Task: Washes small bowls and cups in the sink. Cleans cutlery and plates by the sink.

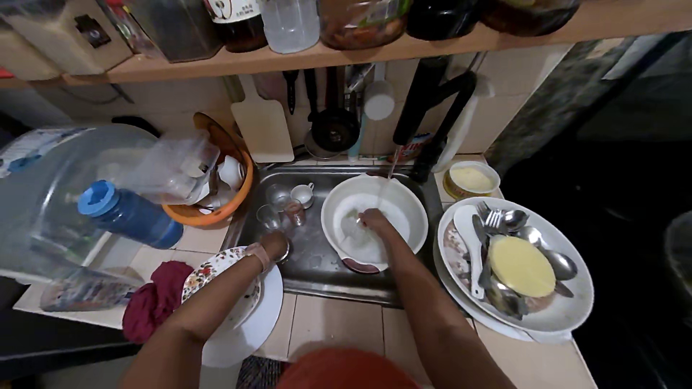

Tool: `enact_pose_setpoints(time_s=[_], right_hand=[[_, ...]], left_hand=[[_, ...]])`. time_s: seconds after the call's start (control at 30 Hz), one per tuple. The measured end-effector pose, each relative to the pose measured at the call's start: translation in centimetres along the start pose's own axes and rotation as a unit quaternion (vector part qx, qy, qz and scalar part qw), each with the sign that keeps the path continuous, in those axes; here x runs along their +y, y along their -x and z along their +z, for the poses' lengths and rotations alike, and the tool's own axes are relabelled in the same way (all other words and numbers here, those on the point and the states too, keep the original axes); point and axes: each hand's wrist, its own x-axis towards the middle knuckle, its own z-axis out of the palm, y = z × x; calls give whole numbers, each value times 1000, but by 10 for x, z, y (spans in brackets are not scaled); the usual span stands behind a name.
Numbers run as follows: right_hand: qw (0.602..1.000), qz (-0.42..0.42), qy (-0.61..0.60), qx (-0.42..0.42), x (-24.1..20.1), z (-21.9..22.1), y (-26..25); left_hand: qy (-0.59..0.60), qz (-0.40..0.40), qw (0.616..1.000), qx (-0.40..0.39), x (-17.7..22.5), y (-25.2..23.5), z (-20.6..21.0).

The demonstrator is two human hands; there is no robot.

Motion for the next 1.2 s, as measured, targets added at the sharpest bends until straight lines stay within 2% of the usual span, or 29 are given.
enact_pose_setpoints(time_s=[0.13,0.2,0.27,0.33,0.37,0.47,0.57,0.63,0.67,0.73,0.83,0.9,0.93,1.0,1.03,1.1,1.2], right_hand=[[988,-39,110,105,-1,0,2],[986,-50,99,126,4,-3,4],[990,-49,-6,134,13,-6,4],[964,-11,-217,155,24,-3,2],[928,23,-333,164,25,-1,5],[775,97,-603,160,29,2,16],[660,106,-726,164,30,9,21],[606,97,-770,177,25,13,25],[592,90,-779,186,21,14,27],[596,71,-775,198,11,15,35],[693,13,-684,228,5,17,38],[742,-55,-626,234,11,16,35],[756,-72,-606,235,14,14,35],[762,-97,-601,223,19,8,41],[757,-110,-606,216,22,6,44],[739,-139,-630,191,31,3,48],[693,-185,-686,124,44,2,44]], left_hand=[[-28,-3,999,-23,-2,-4,1],[-57,-7,998,-41,2,-5,-4],[-86,-11,995,-51,4,-7,-6],[-109,-3,994,-19,6,0,-9],[-105,2,994,5,10,7,-14],[-19,26,997,70,28,13,-37],[44,84,991,98,51,-4,-57],[74,150,980,109,75,4,-70],[86,198,969,118,88,5,-73],[105,294,940,139,119,1,-74],[120,409,890,163,164,-14,-66],[108,432,872,202,188,-26,-60],[101,418,874,226,196,-27,-60],[142,358,887,257,205,-14,-69],[183,314,899,245,205,-1,-78],[267,227,925,150,208,5,-107],[346,218,912,-2,201,-34,-126]])
